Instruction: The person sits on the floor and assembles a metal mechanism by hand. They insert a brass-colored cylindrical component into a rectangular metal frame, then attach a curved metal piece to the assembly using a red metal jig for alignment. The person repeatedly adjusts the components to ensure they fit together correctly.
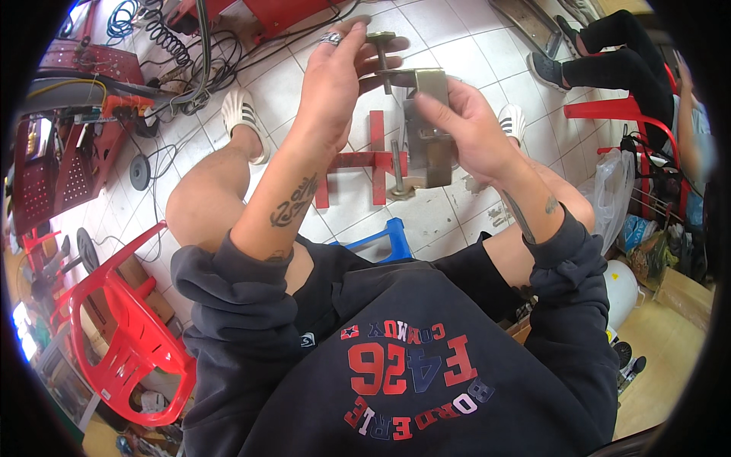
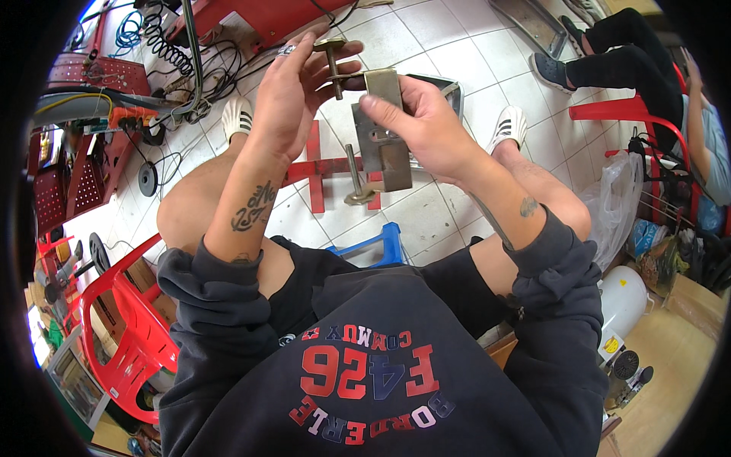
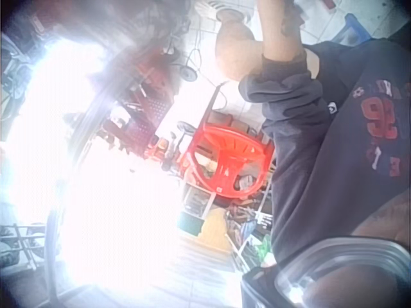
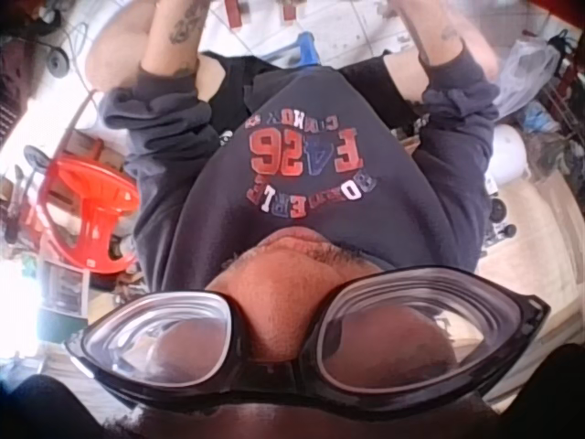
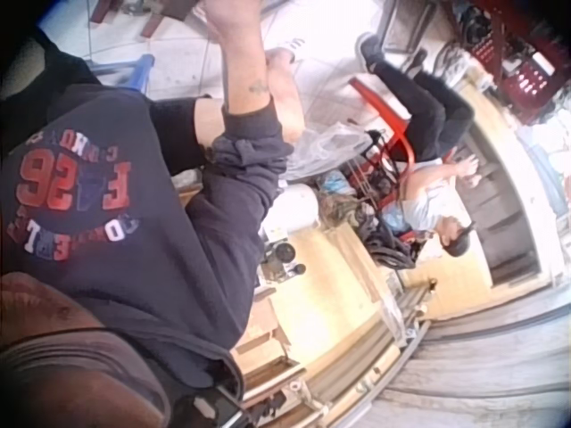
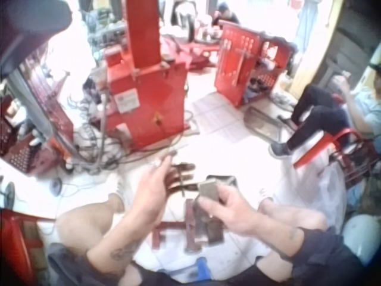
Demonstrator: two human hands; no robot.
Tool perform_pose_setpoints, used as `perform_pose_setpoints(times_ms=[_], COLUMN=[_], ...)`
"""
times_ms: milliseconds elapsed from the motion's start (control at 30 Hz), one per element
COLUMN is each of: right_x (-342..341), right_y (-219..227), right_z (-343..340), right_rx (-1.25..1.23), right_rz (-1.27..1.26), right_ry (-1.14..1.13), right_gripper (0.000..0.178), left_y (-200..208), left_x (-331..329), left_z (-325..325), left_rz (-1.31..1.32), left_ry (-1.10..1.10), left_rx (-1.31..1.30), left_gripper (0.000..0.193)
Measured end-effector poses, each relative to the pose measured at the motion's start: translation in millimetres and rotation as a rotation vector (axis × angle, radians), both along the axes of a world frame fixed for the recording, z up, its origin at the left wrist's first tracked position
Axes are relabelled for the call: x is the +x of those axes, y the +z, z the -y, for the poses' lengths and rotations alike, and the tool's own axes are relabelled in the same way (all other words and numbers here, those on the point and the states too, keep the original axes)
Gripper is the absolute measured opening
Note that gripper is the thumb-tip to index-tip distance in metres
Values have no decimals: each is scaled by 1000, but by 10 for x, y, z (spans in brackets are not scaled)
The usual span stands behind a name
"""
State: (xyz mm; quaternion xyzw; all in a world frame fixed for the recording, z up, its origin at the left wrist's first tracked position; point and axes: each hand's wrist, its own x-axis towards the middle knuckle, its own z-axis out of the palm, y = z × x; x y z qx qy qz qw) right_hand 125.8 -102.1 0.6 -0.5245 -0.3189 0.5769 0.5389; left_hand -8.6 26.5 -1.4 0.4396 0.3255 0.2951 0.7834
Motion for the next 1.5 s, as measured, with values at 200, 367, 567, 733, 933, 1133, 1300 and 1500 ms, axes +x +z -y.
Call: perform_pose_setpoints(times_ms=[200,367,567,733,933,1133,1300,1500], right_x=[80,232,177,361,333,367,432,423], right_y=[68,90,192,264,152,166,67,213], right_z=[-10,-8,-52,-65,-16,-33,-64,-15], right_rx=[-122,-298,-450,-115,120,47,-43,-66], right_rz=[-202,-347,-65,-73,187,29,-82,-51], right_ry=[-130,92,42,42,57,-80,-155,23], right_gripper=[31,36,50,72,63,47,67,71], left_y=[136,87,14,-33,57,21,13,43], left_x=[15,19,61,44,49,65,-4,-58], left_z=[21,31,89,-1,77,181,213,79], left_rz=[118,-114,-43,-104,-58,12,110,184], left_ry=[-113,-142,206,541,587,593,418,297], left_rx=[119,485,442,318,357,330,240,107], left_gripper=[52,40,33,35,33,27,28,35])
